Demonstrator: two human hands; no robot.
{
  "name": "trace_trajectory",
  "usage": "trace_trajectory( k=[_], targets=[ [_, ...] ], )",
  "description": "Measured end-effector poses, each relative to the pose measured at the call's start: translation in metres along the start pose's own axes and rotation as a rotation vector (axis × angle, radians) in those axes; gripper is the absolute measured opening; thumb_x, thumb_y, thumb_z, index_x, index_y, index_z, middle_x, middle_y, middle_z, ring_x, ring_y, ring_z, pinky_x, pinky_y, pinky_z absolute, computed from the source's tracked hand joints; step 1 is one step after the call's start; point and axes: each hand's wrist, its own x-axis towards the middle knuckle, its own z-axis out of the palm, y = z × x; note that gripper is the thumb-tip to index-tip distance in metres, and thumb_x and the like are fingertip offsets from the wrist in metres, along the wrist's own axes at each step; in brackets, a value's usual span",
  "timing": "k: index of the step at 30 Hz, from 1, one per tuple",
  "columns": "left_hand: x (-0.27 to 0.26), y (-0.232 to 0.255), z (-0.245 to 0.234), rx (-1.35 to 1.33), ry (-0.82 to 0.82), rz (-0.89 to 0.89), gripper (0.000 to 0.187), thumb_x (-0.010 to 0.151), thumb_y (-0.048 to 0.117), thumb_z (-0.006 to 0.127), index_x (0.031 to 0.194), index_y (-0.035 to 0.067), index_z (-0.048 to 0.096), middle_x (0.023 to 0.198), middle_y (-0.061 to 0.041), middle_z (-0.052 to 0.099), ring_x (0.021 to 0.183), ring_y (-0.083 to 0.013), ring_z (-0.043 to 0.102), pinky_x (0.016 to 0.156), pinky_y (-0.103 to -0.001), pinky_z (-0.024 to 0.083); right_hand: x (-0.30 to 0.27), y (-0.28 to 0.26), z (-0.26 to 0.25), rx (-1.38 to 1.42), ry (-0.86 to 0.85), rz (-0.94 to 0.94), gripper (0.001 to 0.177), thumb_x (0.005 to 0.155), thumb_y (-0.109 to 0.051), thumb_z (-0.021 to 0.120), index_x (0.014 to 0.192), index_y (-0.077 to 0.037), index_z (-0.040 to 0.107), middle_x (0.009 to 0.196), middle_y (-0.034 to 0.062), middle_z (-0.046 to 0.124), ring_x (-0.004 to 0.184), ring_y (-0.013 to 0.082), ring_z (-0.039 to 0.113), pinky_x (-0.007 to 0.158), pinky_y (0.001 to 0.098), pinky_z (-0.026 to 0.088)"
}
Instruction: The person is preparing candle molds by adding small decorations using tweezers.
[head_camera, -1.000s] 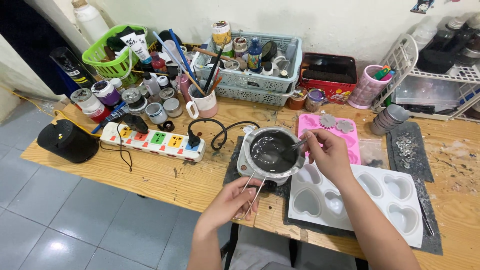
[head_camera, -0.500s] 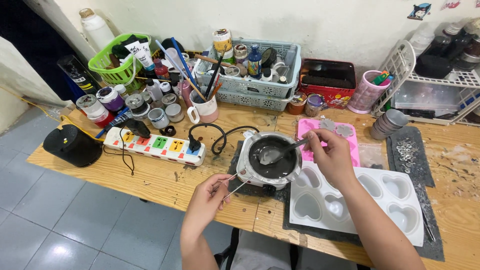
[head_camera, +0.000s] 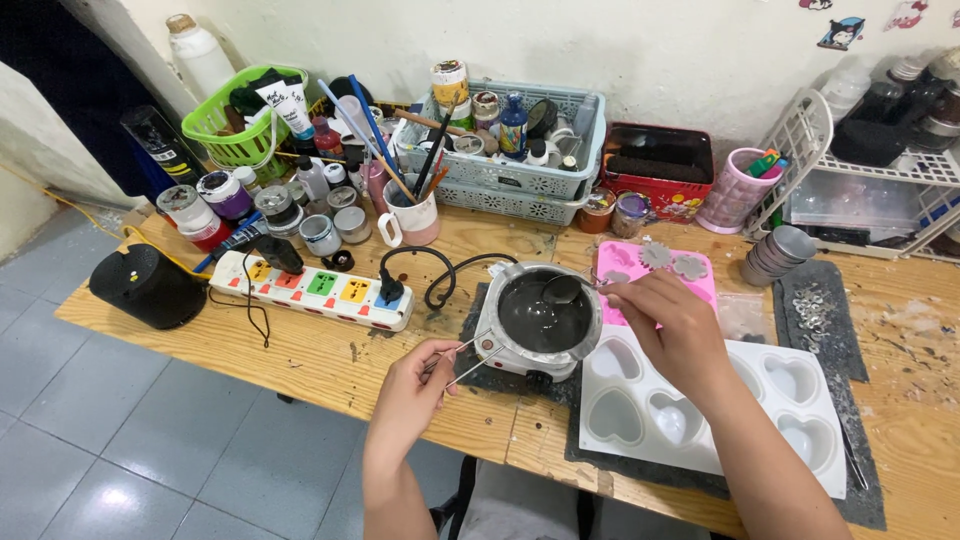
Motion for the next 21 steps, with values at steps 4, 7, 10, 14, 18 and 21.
trace_trajectory(
  k=[4, 7, 10, 14, 18, 21],
  targets=[
    [-0.005, 0.016, 0.001, 0.088, 0.019, -0.008, 0.025, 0.097, 0.011, 0.059, 0.119, 0.007, 0.071, 0.075, 0.000, 0.068, 0.064, -0.0064, 0.065, 0.051, -0.023, 0.047, -0.010, 0.007, 0.019, 0.024, -0.085, 0.051, 0.015, 0.090, -0.006, 0.069, 0.103, -0.002, 0.073, 0.085, 0.0111, 0.070, 0.069, 0.0220, 0.063, 0.058, 0.0320, 0.051],
    [-0.009, 0.030, 0.001, 0.223, 0.048, -0.066, 0.026, 0.097, 0.016, 0.060, 0.119, 0.013, 0.073, 0.069, -0.001, 0.070, 0.060, -0.0059, 0.065, 0.051, -0.024, 0.047, -0.019, 0.019, 0.036, 0.180, -0.105, 0.249, 0.012, 0.095, -0.009, 0.067, 0.102, -0.001, 0.074, 0.079, 0.0084, 0.070, 0.061, 0.0157, 0.064, 0.052, 0.0307, 0.051],
    [-0.011, 0.033, 0.000, 0.373, 0.079, -0.098, 0.023, 0.096, 0.024, 0.062, 0.115, 0.018, 0.073, 0.066, 0.000, 0.072, 0.054, -0.0090, 0.064, 0.051, -0.027, 0.045, -0.029, 0.038, 0.052, 0.471, -0.108, 0.440, 0.016, 0.102, -0.013, 0.062, 0.103, -0.002, 0.074, 0.079, 0.0048, 0.074, 0.069, 0.0081, 0.070, 0.058, 0.0258, 0.057],
    [-0.013, 0.033, -0.003, 0.485, 0.092, -0.021, 0.021, 0.095, 0.027, 0.062, 0.109, 0.018, 0.075, 0.065, -0.001, 0.071, 0.052, -0.0123, 0.059, 0.052, -0.030, 0.041, -0.031, 0.048, 0.053, 0.645, -0.048, 0.760, 0.021, 0.104, -0.017, 0.060, 0.105, -0.002, 0.075, 0.077, 0.0065, 0.072, 0.056, 0.0051, 0.054, 0.047, 0.0228, 0.040],
    [-0.014, 0.033, -0.003, 0.500, 0.071, -0.033, 0.020, 0.096, 0.027, 0.062, 0.108, 0.018, 0.075, 0.063, -0.005, 0.069, 0.051, -0.0128, 0.058, 0.052, -0.030, 0.039, -0.030, 0.049, 0.045, 0.680, 0.043, 0.753, 0.022, 0.104, -0.017, 0.061, 0.109, -0.001, 0.074, 0.080, 0.0053, 0.071, 0.057, 0.0044, 0.053, 0.048, 0.0211, 0.041],
    [-0.015, 0.032, -0.004, 0.465, 0.067, 0.011, 0.020, 0.095, 0.027, 0.062, 0.108, 0.016, 0.074, 0.068, 0.000, 0.073, 0.050, -0.0131, 0.057, 0.051, -0.030, 0.039, -0.026, 0.044, 0.036, 0.641, 0.055, 0.749, 0.022, 0.104, -0.016, 0.060, 0.109, -0.001, 0.074, 0.080, 0.0054, 0.072, 0.056, 0.0048, 0.054, 0.047, 0.0211, 0.041]
  ],
)
